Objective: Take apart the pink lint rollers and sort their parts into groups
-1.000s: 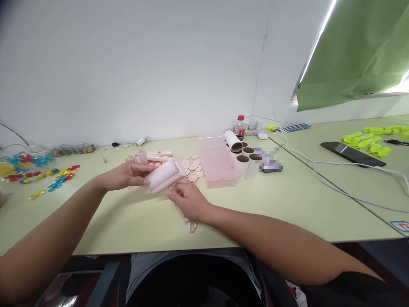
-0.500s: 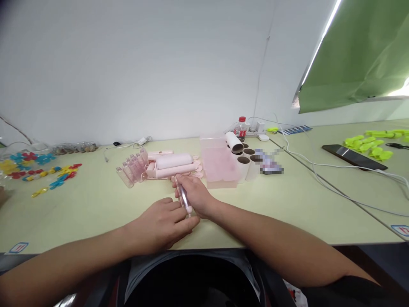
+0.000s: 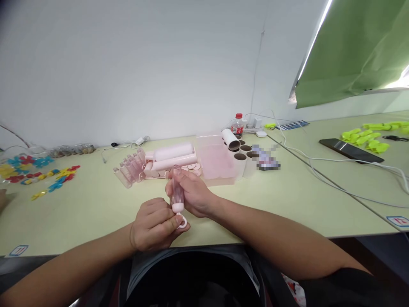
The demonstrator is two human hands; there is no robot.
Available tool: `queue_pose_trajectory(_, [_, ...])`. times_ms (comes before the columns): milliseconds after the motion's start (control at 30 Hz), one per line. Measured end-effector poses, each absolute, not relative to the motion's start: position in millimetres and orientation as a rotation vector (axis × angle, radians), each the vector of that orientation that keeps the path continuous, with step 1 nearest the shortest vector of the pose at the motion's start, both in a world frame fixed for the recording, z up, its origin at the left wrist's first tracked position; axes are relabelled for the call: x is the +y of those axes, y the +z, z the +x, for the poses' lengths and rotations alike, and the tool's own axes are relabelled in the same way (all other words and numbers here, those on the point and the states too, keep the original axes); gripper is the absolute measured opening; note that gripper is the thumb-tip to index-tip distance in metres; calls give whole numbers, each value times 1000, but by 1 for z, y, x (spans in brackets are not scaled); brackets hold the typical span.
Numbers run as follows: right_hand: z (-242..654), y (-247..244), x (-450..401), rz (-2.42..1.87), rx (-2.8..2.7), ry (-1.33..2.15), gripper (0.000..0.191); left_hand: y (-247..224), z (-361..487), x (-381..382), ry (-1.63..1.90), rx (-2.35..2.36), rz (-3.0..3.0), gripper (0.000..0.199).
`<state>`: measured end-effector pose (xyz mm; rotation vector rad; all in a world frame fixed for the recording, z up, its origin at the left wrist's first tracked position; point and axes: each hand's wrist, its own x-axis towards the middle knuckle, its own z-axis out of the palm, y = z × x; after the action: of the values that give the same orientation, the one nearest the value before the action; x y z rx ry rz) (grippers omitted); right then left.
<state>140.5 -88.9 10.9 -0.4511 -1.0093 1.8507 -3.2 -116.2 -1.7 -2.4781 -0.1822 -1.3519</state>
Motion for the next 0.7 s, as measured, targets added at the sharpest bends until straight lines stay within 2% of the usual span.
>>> queue_pose_trajectory(133, [144,11,-87,-341,-1015,1872,34,-7,-2,-117,-1367,-217,-2494,17])
queue_pose_trajectory(233, [146,9,-85,-318,-1052,1892,35,1,-5,-118,-1335,-182,-2477,16])
queue_pose_trajectory(367, [147,8,-83,-268,-1177,1881,51,37,-19,-117,-1180,-128,-2520,12])
queue_pose_trajectory(467, [147,7,-83,-229,-1294,1900,64,77,-33,-100,-1130,-380,-2546,11])
queue_pose_trajectory(567, [147,2,-84,-311,-1368,1884,59,120,-43,-60,-1455,-792,-2283,12])
queue_pose_trajectory(700, [145,-7,-88,-400,-1416,1897,50,165,-53,22,-1655,-1085,-2398,19])
